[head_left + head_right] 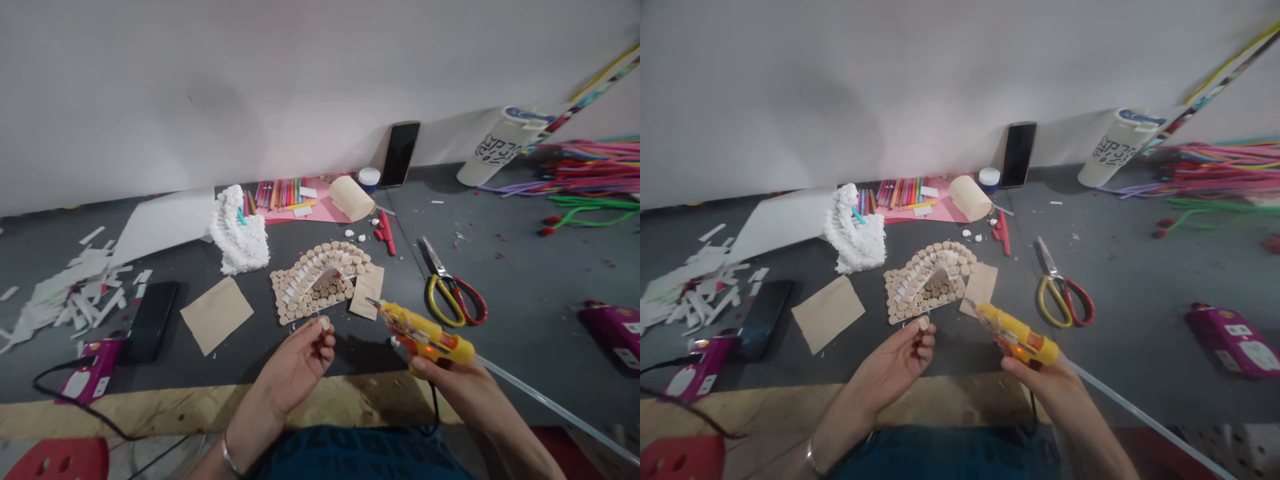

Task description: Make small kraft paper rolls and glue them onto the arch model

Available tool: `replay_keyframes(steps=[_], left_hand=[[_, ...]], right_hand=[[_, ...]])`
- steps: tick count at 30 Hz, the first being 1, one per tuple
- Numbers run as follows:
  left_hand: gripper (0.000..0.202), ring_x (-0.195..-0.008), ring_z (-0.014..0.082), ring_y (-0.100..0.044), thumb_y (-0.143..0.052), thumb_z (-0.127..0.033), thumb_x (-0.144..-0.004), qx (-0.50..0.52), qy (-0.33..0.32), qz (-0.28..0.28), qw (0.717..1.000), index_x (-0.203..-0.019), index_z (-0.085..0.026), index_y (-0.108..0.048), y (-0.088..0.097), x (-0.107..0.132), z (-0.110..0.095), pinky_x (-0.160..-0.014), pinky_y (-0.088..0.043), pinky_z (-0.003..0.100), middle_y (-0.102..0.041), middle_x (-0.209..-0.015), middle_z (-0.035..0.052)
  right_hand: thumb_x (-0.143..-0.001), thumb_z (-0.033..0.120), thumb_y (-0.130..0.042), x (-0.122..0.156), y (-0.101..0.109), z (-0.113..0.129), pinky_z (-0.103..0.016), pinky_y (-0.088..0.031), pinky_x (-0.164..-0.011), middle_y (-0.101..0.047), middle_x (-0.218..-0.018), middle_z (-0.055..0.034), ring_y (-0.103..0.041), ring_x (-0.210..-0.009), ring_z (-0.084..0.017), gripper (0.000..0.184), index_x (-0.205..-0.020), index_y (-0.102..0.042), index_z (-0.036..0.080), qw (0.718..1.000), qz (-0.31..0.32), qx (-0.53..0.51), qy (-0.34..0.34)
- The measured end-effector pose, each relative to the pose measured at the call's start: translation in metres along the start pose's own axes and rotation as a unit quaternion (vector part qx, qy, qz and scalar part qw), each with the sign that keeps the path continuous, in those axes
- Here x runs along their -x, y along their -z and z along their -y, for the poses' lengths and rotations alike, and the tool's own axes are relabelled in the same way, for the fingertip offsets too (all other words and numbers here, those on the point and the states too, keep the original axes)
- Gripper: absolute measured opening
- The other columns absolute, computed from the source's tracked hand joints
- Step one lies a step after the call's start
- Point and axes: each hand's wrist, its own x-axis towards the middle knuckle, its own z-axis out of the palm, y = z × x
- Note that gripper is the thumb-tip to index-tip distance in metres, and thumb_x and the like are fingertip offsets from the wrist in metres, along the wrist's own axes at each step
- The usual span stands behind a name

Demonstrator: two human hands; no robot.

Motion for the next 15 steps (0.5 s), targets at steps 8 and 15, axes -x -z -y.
replay_keyframes(steps=[8,15], left_hand=[[0.006,-0.066,0.0092,-0.061,-0.060,-0.005,-0.088,-0.007,-0.022,-0.004,1.000,-0.086,-0.007,-0.065,-0.005,-0.005,-0.001,-0.056,-0.051,0.016,-0.064,-0.080,0.0071],[0.003,-0.069,0.0081,-0.061,-0.064,-0.008,-0.087,-0.019,-0.024,0.028,0.999,-0.084,-0.009,-0.065,-0.004,-0.006,-0.005,-0.059,-0.051,0.015,-0.063,-0.081,0.0051]], right_hand=[[-0.071,0.052,-0.073,0.007,-0.022,0.033,-0.034,-0.059,-0.060,-0.078,-0.089,-0.0088,-0.070,-0.069,-0.023,0.042,-0.099,-0.075,0.020,0.997,0.062,0.052,0.014],[-0.076,0.046,-0.070,0.014,-0.041,0.040,-0.032,-0.060,-0.062,-0.075,-0.079,-0.0035,-0.071,-0.069,-0.022,0.026,-0.089,-0.068,0.024,0.990,0.046,0.114,0.073]])
